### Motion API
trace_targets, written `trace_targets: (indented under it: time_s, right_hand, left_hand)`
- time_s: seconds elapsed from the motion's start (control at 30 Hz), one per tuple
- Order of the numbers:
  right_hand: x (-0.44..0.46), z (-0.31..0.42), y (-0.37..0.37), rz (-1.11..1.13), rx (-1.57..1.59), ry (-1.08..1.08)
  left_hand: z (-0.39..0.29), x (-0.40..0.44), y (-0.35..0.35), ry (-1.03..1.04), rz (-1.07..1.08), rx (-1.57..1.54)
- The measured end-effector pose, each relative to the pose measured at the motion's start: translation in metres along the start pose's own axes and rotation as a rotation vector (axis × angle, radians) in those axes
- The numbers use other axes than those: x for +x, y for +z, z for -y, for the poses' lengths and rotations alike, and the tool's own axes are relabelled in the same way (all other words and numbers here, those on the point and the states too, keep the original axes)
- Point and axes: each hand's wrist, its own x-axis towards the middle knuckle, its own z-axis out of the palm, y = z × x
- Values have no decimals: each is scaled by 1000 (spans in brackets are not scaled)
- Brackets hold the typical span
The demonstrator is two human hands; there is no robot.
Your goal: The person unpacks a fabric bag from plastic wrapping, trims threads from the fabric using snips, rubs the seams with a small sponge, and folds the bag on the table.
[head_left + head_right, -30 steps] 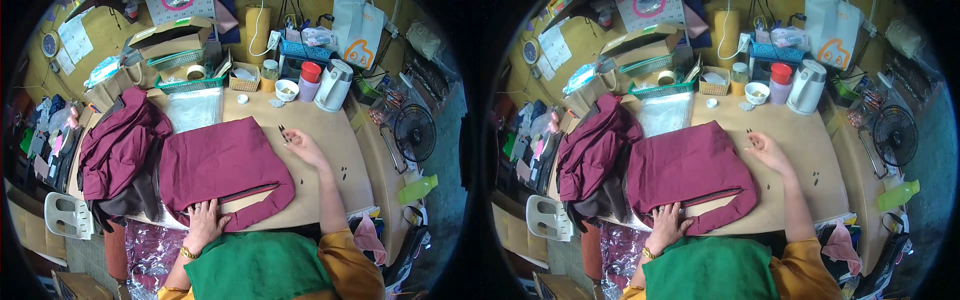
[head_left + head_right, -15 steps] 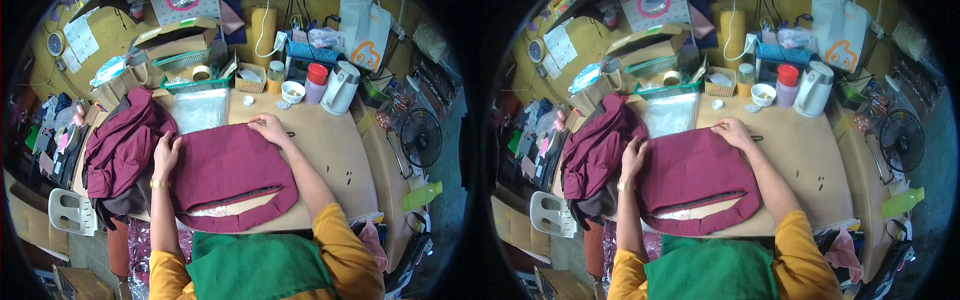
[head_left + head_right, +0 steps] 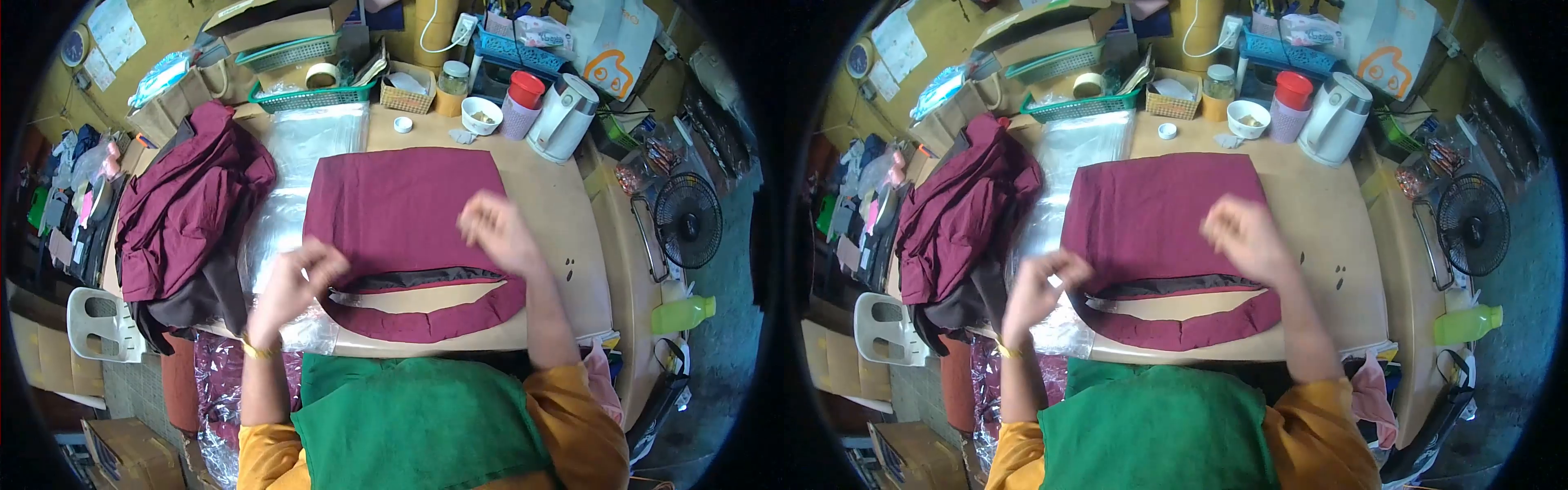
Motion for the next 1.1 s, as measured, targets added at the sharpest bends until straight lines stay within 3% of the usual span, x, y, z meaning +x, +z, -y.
trace_targets:
  time_s: [0.07,0.1,0.17,0.27,0.33,0.4,0.47,0.57,0.6,0.63,0.67,0.73,0.8,0.87,0.93,1.0,1.1]
  right_hand:
    - [-36,-9,24,166,-255,88]
    - [-50,-21,37,110,-434,8]
    - [-69,-57,56,-95,-692,-68]
    - [-75,-56,50,-112,-575,91]
    - [-70,-59,39,-123,-595,94]
    - [-67,-63,30,-128,-619,88]
    - [-65,-67,30,-126,-712,-50]
    - [-67,-55,64,-72,-756,-194]
    - [-66,-48,78,-44,-773,-299]
    - [-64,-32,88,52,-683,-227]
    - [-63,-17,99,148,-594,-156]
    - [-59,-27,124,163,-566,-263]
    - [-59,-24,138,130,-336,-206]
    - [-59,-24,141,115,-369,-208]
    - [-62,-36,147,104,66,3]
    - [-65,-59,159,30,179,-57]
    - [-74,-36,151,-50,-9,-42]
  left_hand:
    - [-5,-15,29,60,197,139]
    - [3,-23,42,54,201,136]
    - [19,-36,67,200,57,723]
    - [13,-42,76,31,71,723]
    - [-1,-40,69,79,87,677]
    - [-11,-36,64,28,-159,376]
    - [5,-39,65,-53,-356,471]
    - [23,-51,63,-233,-340,501]
    - [23,-51,62,-307,-212,374]
    - [21,-51,63,-380,-85,243]
    - [14,-52,68,-343,-126,190]
    - [-6,-51,69,-386,6,-41]
    - [3,-56,88,-216,-20,-307]
    - [5,-60,90,-291,105,-423]
    - [3,-60,90,-283,121,-453]
    - [4,-62,97,-276,142,-483]
    - [4,-67,106,-243,45,-693]
